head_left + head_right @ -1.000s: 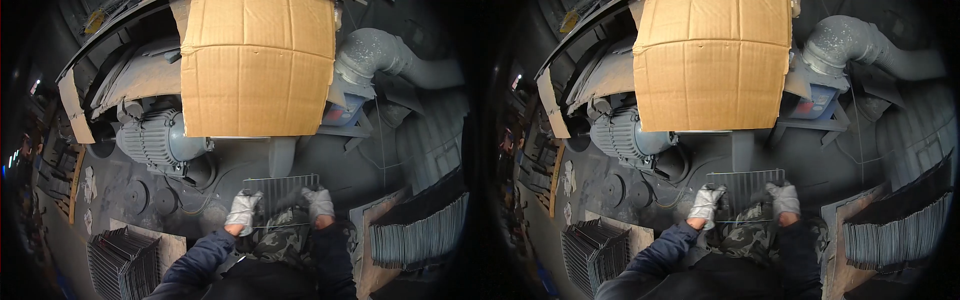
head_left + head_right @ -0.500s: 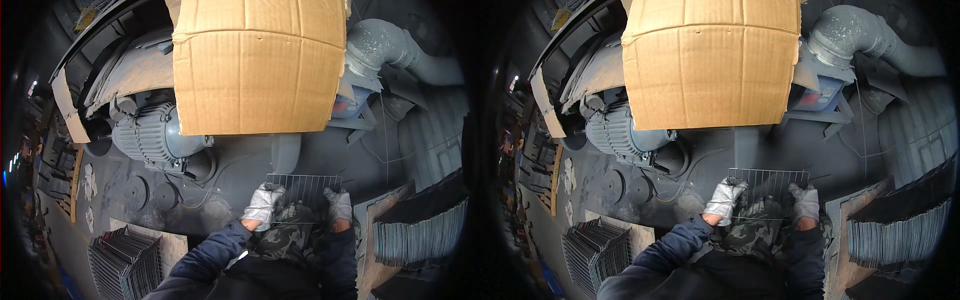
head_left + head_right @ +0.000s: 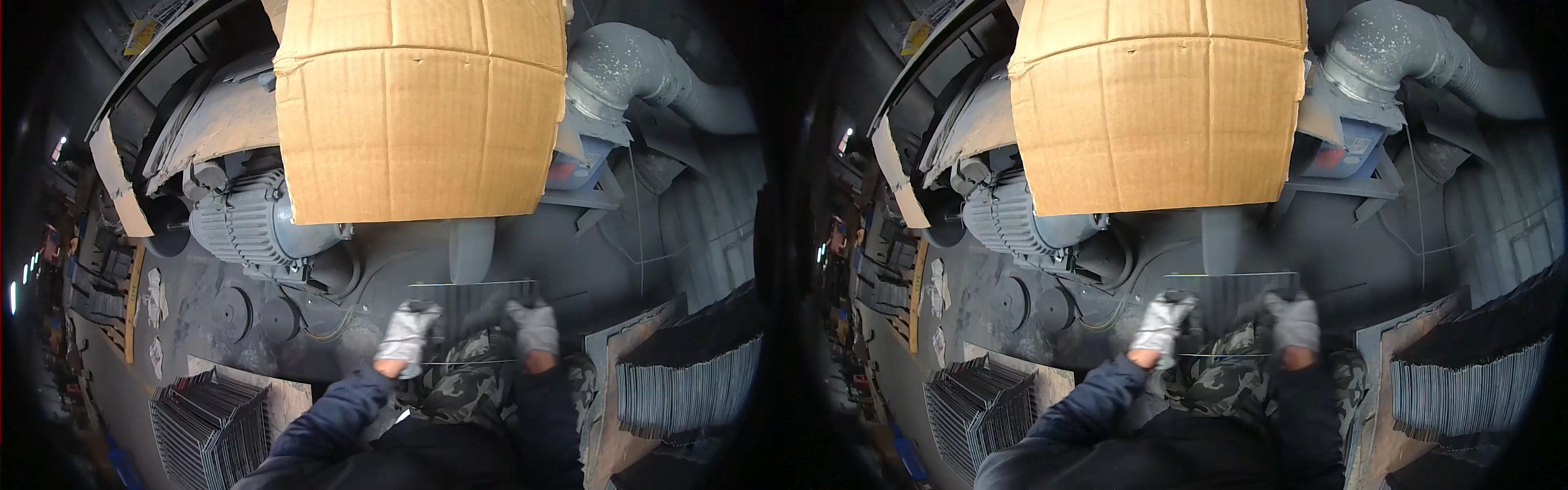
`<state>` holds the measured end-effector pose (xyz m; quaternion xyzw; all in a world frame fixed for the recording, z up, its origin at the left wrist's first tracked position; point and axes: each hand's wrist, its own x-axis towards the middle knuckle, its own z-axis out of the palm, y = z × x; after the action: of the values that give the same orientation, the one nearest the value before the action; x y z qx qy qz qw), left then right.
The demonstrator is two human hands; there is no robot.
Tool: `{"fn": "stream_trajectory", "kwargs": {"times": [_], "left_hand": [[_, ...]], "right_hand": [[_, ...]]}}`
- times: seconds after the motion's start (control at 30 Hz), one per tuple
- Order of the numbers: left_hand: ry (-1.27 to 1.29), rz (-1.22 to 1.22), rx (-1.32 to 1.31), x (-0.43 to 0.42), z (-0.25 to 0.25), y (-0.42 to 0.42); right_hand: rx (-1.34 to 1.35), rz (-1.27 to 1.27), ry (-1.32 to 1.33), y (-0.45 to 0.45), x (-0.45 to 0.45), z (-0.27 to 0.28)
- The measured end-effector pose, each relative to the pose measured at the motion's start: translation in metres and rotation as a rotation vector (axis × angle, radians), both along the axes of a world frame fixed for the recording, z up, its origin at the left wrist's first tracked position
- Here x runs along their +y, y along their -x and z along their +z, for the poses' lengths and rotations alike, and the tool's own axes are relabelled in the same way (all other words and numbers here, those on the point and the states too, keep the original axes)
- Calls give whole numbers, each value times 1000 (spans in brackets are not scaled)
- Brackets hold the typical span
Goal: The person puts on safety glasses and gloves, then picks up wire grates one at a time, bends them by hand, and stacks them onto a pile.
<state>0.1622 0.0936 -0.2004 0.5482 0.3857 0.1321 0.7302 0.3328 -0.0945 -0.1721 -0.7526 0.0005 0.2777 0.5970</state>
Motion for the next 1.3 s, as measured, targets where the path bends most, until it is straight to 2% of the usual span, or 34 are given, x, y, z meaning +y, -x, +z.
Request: {"fn": "stream_trajectory", "kwargs": {"times": [0.03, 0.07, 0.13, 0.2, 0.23, 0.27, 0.3, 0.33, 0.37, 0.4, 0.47, 0.53, 0.57, 0.6, 0.63, 0.67, 0.73, 0.83, 0.93, 0.97, 1.03, 1.1, 1.13, 1.2, 1.27, 1.3], "left_hand": [[17, -35, -55, -11, -11, -16], [129, -86, -156, -20, -40, -30], [-75, 3, -276, -41, -60, -45], [66, -9, -17, -27, -27, -35], [19, 6, -56, -19, -48, -20], [6, 21, -114, -9, -35, -6], [-79, 47, -44, 5, -59, 14], [-107, 8, 93, 16, -25, 30], [56, 60, 75, 26, -36, 49], [-198, 63, 188, 41, -80, 67], [-103, 77, 130, 45, -91, 79], [-194, -26, 124, 23, -48, 58], [-235, 5, 150, 13, -40, 40], [-230, -56, 154, 1, -11, 18], [-84, -54, 106, -5, -33, 0], [-66, -104, 17, -16, -32, -18], [-237, -93, -78, -34, -61, -47], [-294, -176, 15, -29, -42, -38], [-575, -162, 47, 0, -59, 10], [-636, -166, 66, 13, -65, 27], [-640, -229, 188, 27, -64, 60], [-646, -317, 342, 31, -51, 83], [-588, -453, 491, 32, -43, 88], [-324, -290, 205, 23, -48, 85], [-372, -358, 46, 26, -57, 82], [-552, -500, 30, 32, -68, 81]], "right_hand": [[151, -95, -51, -16, -24, -19], [-22, -40, 48, -22, -35, 3], [-83, -25, 19, -44, -56, -20], [-90, 1, -16, -32, -38, -7], [-93, 16, -36, -23, -21, 0], [-15, 28, 71, -15, -1, 2], [-31, 73, 49, -8, 9, -27], [-30, 123, 110, 4, 25, -35], [-37, 169, 170, 15, 41, -41], [-41, 223, 254, 21, 54, -62], [-113, 263, 171, 22, 58, -92], [-45, 180, 131, 12, 41, -42], [2, 135, -1, 2, 27, -32], [30, 82, 61, -7, 15, -5], [34, 30, 36, -18, -1, 2], [-1, -45, 8, -29, -18, -10], [-63, -63, 60, -49, -42, -7], [-163, 19, 165, -45, -28, 14], [35, 83, 124, -22, 9, 16], [-27, 139, 152, -12, 24, 5], [-35, 239, 164, 11, 49, -9], [-116, 326, 330, 16, 63, -21], [-170, 361, 362, 15, 62, -35], [-58, 370, 244, 4, 47, -15], [28, 372, 152, -8, 24, 2], [-60, 519, 189, -17, 5, 10]]}}
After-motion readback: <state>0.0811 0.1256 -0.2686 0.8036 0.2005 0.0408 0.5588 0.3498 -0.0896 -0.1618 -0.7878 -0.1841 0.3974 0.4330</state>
